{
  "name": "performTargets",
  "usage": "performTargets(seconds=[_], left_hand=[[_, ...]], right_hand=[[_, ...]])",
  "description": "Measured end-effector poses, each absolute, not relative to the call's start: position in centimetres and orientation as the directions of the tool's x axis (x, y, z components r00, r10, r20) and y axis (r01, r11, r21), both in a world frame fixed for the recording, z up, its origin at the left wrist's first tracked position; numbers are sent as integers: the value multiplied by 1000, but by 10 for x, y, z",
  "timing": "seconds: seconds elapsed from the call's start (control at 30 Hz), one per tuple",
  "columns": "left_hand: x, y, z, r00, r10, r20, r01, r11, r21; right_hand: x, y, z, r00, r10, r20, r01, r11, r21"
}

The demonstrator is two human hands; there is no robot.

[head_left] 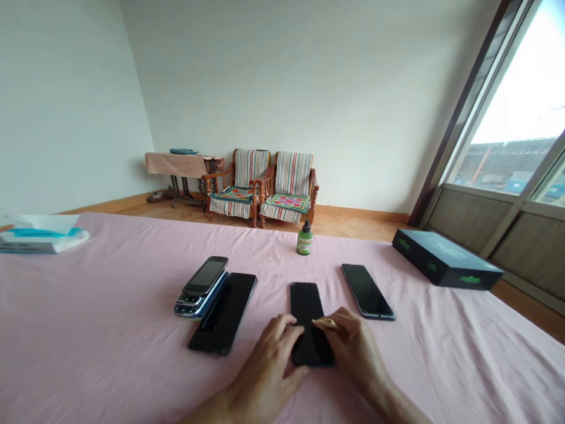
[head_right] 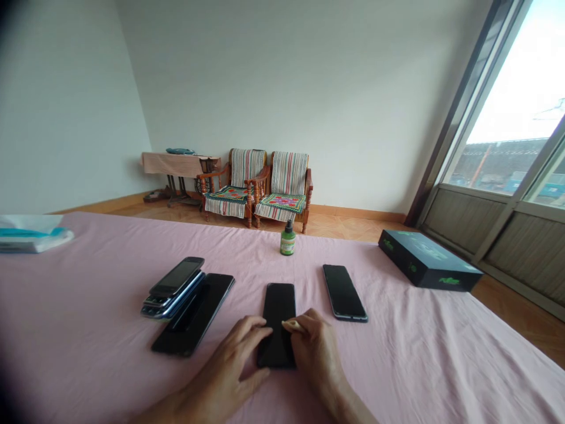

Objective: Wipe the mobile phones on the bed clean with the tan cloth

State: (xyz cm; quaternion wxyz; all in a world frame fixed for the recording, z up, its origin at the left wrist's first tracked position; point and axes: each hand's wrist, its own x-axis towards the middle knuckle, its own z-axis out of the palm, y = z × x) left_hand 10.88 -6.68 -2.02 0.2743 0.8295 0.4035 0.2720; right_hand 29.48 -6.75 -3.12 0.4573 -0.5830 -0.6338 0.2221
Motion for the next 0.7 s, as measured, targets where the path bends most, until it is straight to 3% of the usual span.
performTargets(seconds=[0.13, 0.27, 0.43, 0.57, 0.7], left_hand=[[114, -70, -19, 520, 822, 234, 524, -523, 672], [117, -70, -16, 516, 827, 223, 537, -515, 668], [117, -68, -16, 494, 835, 241, 544, -514, 663], [114, -66, -14, 436, 848, 302, 562, -518, 645], [112, -68, -9, 419, 834, 361, 539, -548, 640]], right_hand=[[291, -72, -28, 80, 965, 250, 407, 197, -892], [292, -72, -23, 115, 975, 193, 161, 173, -972], [288, -78, -9, 70, 980, 186, -39, 189, -981], [280, -86, 1, -52, 956, 287, -83, 282, -956], [284, -84, -2, 51, 938, 344, 44, 342, -939]])
